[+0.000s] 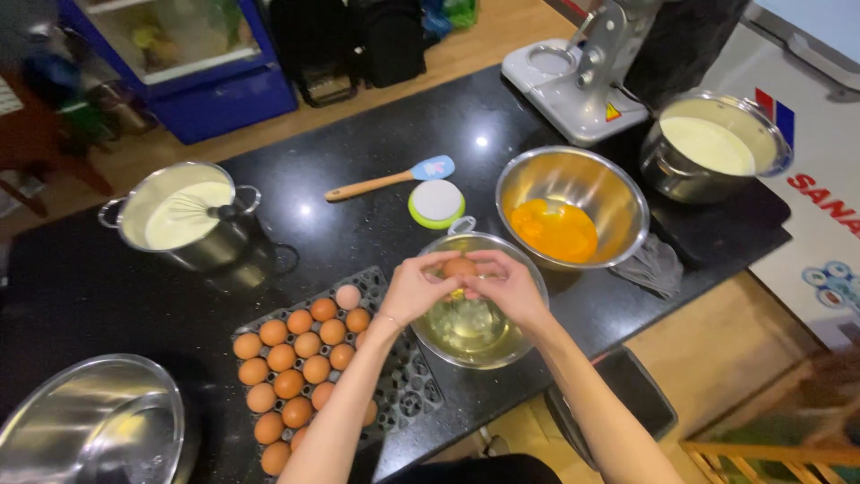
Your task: Cracking eggs and separating the yolks from the whites into separate metal bowls
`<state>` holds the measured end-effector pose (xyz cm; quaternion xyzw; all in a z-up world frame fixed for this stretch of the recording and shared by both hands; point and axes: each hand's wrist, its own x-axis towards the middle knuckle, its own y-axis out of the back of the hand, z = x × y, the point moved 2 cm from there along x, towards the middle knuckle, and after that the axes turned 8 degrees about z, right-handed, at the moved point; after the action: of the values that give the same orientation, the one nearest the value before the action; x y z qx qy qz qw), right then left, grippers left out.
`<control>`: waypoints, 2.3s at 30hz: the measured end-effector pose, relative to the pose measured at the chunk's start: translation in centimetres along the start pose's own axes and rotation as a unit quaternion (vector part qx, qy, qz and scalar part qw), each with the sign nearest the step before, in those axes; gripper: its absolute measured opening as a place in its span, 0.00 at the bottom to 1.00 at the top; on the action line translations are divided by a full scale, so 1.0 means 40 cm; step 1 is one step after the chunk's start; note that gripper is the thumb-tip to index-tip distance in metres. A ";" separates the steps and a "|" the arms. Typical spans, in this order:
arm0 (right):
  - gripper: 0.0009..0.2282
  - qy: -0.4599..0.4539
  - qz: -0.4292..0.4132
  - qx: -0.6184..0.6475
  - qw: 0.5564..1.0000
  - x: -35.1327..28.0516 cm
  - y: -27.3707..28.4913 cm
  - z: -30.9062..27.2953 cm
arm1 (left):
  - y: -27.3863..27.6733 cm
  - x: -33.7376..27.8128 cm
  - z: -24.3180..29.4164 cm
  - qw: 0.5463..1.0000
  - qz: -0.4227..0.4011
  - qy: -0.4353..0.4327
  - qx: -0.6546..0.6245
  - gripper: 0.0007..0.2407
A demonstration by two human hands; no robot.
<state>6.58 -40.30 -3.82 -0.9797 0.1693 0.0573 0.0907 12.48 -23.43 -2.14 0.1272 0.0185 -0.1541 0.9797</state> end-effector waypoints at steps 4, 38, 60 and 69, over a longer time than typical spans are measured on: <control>0.23 0.027 0.007 -0.119 0.992 0.019 -0.013 -0.031 | -0.011 0.048 -0.045 0.999 0.039 -0.015 0.003 0.20; 0.21 0.148 0.056 -0.030 0.987 -0.015 0.008 -0.014 | -0.050 -0.011 -0.023 0.943 0.109 0.082 -0.304 0.21; 0.21 0.163 0.096 0.000 0.982 -0.034 -0.005 0.015 | -0.032 -0.036 0.019 0.966 0.121 0.015 -0.229 0.23; 0.24 0.150 0.095 0.090 0.980 -0.019 -0.001 0.055 | -0.033 -0.069 0.087 0.978 0.140 -0.107 -0.107 0.22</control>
<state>5.71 -39.59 -5.88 -0.9446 0.2775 -0.0978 0.1458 9.42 -24.72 1.11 0.0055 -0.0877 -0.0250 0.9958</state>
